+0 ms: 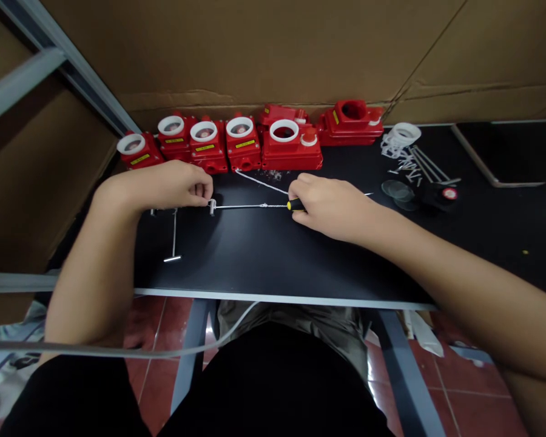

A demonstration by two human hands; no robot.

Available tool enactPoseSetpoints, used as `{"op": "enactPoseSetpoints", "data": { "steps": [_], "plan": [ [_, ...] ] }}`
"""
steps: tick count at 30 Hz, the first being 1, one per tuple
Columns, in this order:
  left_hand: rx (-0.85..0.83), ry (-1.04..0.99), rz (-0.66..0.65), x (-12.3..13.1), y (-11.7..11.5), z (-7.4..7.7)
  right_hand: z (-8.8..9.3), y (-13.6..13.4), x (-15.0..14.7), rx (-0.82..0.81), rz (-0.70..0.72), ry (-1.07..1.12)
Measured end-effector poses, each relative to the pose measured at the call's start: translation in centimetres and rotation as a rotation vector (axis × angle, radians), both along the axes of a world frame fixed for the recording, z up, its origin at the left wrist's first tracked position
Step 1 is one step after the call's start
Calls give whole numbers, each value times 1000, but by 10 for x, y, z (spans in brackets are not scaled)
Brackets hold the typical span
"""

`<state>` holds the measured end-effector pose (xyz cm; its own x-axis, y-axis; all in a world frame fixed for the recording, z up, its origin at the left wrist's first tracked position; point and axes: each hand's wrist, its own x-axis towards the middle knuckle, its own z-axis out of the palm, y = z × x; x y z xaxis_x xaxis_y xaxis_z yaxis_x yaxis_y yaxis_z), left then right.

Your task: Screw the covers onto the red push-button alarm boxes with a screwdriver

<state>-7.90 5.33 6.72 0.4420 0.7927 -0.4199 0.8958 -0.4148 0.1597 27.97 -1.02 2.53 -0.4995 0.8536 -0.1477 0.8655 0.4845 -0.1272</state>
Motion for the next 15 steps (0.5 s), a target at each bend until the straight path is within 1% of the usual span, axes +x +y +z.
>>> {"op": "enactPoseSetpoints", "data": {
  "steps": [5,9,12,15],
  "plan": [
    [44,-66,-30,9,-7,4,4,-3,-1,-1,9,-15],
    [32,-110,-44,11,-10,7,5,-4,-3,6,-8,-33],
    [-48,-141,-71,8,-11,10,5,-5,-5,21,-26,-49],
    [-187,-160,-105,3,-12,13,2,-5,-4,58,-58,-66]
  ]
}}
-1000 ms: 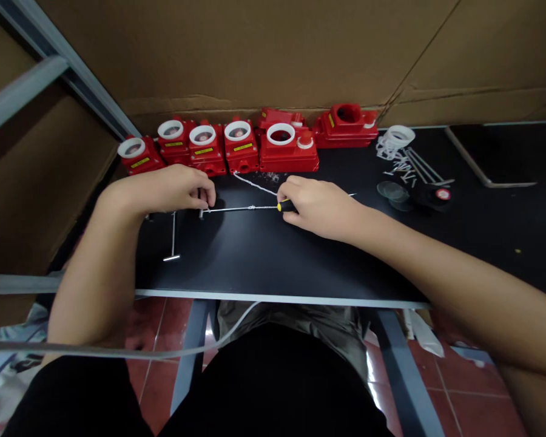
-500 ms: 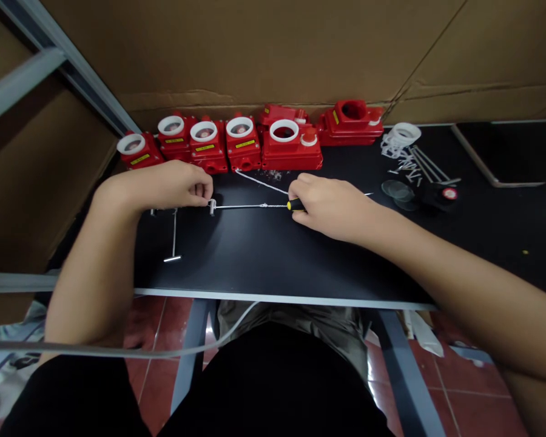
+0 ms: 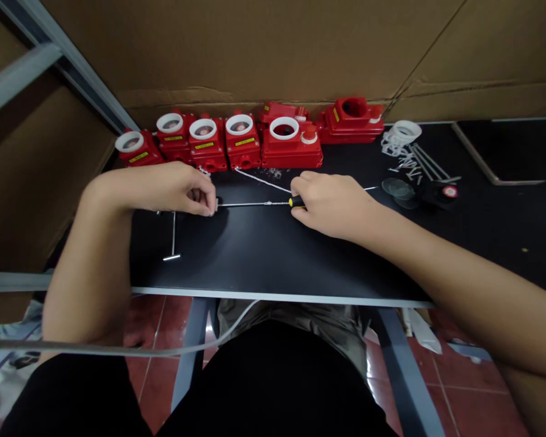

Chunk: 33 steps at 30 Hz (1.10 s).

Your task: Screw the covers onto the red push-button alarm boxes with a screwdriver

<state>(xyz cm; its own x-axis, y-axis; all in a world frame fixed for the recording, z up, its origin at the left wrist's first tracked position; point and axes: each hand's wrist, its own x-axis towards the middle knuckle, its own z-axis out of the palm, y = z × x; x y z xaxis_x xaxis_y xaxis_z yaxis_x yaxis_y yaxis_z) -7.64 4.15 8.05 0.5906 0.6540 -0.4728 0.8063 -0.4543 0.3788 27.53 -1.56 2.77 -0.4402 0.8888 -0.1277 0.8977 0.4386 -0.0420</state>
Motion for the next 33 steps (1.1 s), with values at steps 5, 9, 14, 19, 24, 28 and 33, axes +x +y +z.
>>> {"op": "enactPoseSetpoints", "data": {
  "steps": [5,9,14,19,24,28,33],
  "plan": [
    [-115,31,26,-10,0,1,-2,-1,6,44,-48,-45],
    [-22,89,76,-12,4,-2,4,-1,14,54,-44,-84],
    [314,-88,87,4,4,-13,13,1,25,90,-46,-110],
    [393,-288,-81,44,-18,-38,15,7,42,96,-23,-92],
    [427,-324,-153,66,-32,-59,19,17,58,-27,28,-103],
    [371,-339,-165,61,-30,-57,24,20,51,-72,60,-52],
    [372,-363,-142,61,-30,-54,29,13,28,-152,181,185]
  ]
}}
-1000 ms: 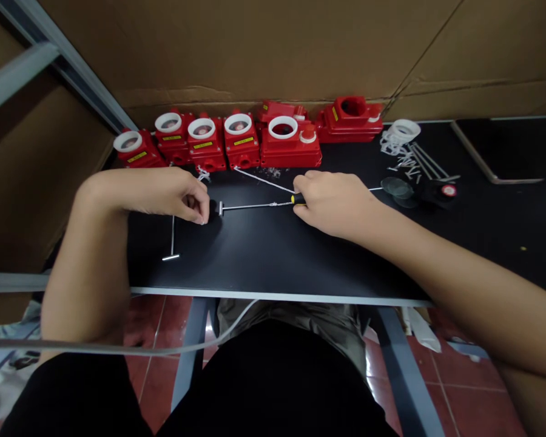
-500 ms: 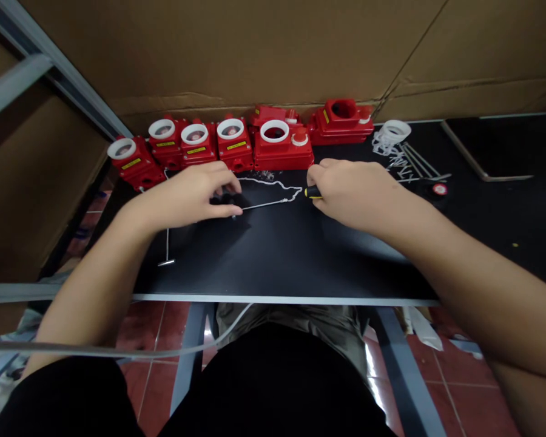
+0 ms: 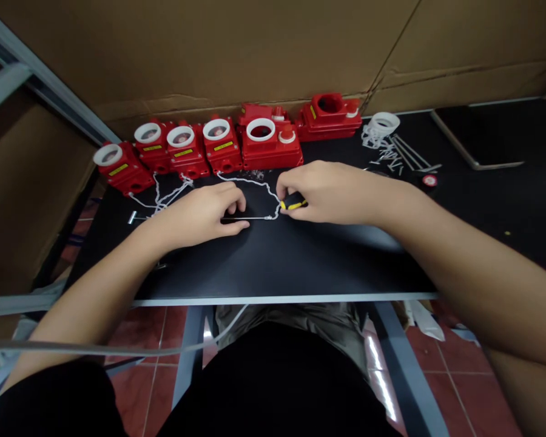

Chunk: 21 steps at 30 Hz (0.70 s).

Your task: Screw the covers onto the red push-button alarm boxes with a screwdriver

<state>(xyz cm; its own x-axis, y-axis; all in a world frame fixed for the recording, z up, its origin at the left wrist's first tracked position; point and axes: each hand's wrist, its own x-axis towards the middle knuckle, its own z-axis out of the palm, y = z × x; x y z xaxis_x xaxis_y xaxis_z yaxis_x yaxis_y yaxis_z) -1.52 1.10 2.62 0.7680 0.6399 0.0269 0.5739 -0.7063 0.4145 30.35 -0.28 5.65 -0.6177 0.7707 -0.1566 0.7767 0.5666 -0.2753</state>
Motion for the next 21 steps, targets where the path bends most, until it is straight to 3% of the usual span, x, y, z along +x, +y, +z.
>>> {"op": "enactPoseSetpoints", "data": {
  "steps": [6,15,21],
  "plan": [
    [-12,-27,-83,10,-6,-3,-8,-7,-14,-48,51,-34],
    [-132,-85,40,10,-10,7,-14,-12,-28,-60,30,-46],
    [-266,-143,-5,10,-11,8,-7,-13,-24,-82,5,-73]
  ]
}}
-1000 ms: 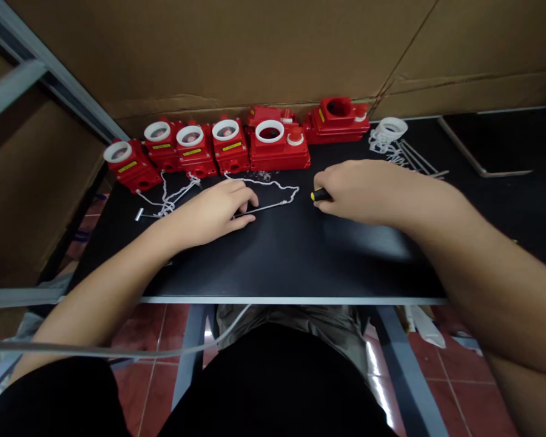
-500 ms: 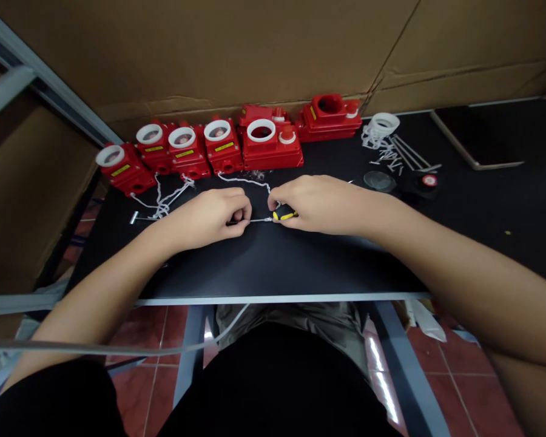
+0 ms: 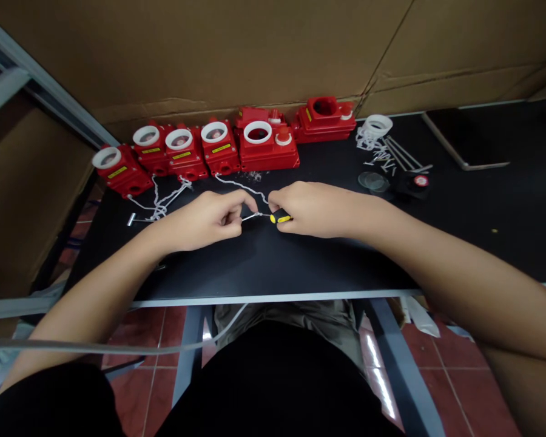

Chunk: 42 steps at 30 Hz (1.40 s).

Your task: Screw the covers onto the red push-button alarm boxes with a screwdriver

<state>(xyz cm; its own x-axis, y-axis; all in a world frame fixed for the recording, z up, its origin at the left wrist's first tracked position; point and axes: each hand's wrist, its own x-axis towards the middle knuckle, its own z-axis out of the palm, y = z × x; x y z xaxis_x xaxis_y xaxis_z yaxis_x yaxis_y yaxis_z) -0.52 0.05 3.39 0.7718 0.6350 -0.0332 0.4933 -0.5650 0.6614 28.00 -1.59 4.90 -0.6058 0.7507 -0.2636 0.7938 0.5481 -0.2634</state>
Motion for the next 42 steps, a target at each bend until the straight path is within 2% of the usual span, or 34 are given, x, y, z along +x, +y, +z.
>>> {"op": "enactPoseSetpoints", "data": {
  "steps": [4,8,15,18,21,26,34,38,42],
  "plan": [
    [-39,23,-25,7,-2,0,2,1,-1,-1,31,-32],
    [-152,-2,-24,20,-4,4,0,0,3,27,44,-38],
    [-89,-121,126,46,-2,-1,-9,-1,37,103,-44,63],
    [-234,-235,165,46,-7,-5,-8,-3,44,128,-65,115],
    [-371,-317,144,41,-18,-7,-7,-10,44,144,-54,167],
    [-382,-393,134,39,-33,-6,-9,-20,40,143,-15,238],
    [-410,-396,135,42,-38,-6,-18,-21,41,151,-81,248],
    [-445,-415,182,42,-39,-6,-18,-27,43,150,-107,469],
    [-452,-436,198,42,-40,-5,-19,-34,40,126,-49,692]
  ]
}}
